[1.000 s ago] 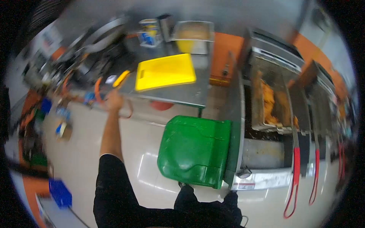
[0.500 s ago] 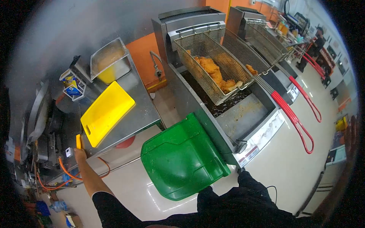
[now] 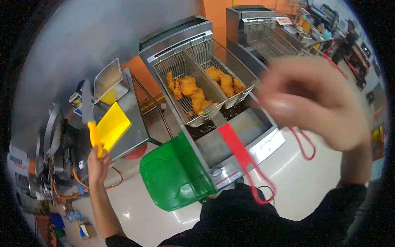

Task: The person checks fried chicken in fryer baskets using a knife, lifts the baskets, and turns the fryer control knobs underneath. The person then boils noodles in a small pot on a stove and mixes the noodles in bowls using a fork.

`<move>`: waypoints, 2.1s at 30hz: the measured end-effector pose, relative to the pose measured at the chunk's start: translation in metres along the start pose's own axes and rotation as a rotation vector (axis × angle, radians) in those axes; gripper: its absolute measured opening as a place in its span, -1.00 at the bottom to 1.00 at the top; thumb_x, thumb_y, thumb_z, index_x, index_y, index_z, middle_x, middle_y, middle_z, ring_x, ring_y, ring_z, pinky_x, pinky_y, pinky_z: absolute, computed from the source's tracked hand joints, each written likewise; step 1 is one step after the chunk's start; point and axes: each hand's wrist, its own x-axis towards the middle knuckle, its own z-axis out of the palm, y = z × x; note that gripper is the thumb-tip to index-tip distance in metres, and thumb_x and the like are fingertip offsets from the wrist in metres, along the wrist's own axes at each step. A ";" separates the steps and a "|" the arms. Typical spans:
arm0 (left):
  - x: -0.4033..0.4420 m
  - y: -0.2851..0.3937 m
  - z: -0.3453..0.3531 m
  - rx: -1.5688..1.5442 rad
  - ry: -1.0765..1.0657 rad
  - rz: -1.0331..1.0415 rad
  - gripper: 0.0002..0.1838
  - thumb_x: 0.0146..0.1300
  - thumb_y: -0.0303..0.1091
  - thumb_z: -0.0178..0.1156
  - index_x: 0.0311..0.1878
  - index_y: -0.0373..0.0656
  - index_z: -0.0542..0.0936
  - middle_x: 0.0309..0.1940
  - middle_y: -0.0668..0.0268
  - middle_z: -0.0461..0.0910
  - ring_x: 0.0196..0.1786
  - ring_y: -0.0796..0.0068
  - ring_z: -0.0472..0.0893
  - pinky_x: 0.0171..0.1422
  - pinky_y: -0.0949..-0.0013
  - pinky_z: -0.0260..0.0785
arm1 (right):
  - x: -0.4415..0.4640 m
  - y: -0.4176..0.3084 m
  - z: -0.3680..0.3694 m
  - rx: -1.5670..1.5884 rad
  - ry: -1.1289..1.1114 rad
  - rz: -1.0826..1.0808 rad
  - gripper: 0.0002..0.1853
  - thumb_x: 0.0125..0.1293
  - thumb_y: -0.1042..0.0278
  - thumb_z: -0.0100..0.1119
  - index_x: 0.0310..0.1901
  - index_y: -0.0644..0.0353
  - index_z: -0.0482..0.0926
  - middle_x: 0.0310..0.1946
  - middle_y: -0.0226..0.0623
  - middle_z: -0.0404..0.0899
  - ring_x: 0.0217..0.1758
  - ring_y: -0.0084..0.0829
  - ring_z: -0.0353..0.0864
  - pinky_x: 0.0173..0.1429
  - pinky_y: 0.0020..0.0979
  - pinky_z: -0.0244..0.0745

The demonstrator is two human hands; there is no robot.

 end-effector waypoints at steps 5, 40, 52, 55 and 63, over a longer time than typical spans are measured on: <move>-0.090 0.056 0.267 -0.196 -0.390 -0.004 -0.66 0.43 -0.04 -0.15 -0.06 -0.12 0.40 -0.59 0.50 0.16 -0.57 0.66 0.12 -0.46 0.53 0.00 | 0.106 0.039 0.010 0.178 -0.354 0.087 -0.36 0.38 -0.21 -0.15 0.02 0.34 0.43 -0.27 -0.24 0.51 -0.23 -0.46 0.53 -0.22 -0.47 0.50; -0.222 -0.068 0.321 -0.319 -0.384 -0.718 -0.67 0.46 -0.24 -0.10 0.18 -0.09 0.13 -0.47 0.28 0.30 -0.37 0.31 0.51 -0.22 0.22 0.45 | 0.152 0.111 -0.110 -1.311 -0.239 -0.143 -0.83 0.01 0.41 0.36 -0.30 0.14 0.68 -0.31 -0.24 0.63 -0.17 -0.35 0.64 -0.07 -0.29 0.52; -0.224 -0.075 0.320 -0.295 -0.430 -0.630 -0.62 0.46 -0.13 -0.10 0.16 -0.13 0.13 -0.43 0.34 0.33 -0.37 0.45 0.54 -0.27 0.36 0.47 | 0.143 0.118 -0.078 -1.317 -0.286 -0.353 -0.85 -0.05 0.52 0.25 -0.36 0.24 0.63 -0.37 -0.10 0.63 -0.28 -0.14 0.68 -0.17 -0.21 0.59; -0.226 -0.077 0.318 -0.304 -0.432 -0.619 -0.64 0.47 -0.14 -0.11 0.16 -0.10 0.14 -0.43 0.35 0.33 -0.38 0.46 0.54 -0.28 0.36 0.47 | 0.137 0.117 -0.082 -1.320 -0.222 -0.394 -0.85 -0.02 0.48 0.26 -0.34 0.22 0.63 -0.39 -0.11 0.63 -0.30 -0.15 0.68 -0.21 -0.23 0.60; -0.228 -0.081 0.318 -0.325 -0.428 -0.603 -0.67 0.47 -0.15 -0.10 0.15 -0.06 0.16 -0.43 0.36 0.33 -0.39 0.46 0.54 -0.29 0.36 0.47 | 0.160 0.125 -0.076 -1.372 -0.036 -0.314 -0.86 0.07 0.42 0.23 -0.29 0.19 0.63 -0.41 -0.14 0.63 -0.26 -0.18 0.67 -0.18 -0.22 0.58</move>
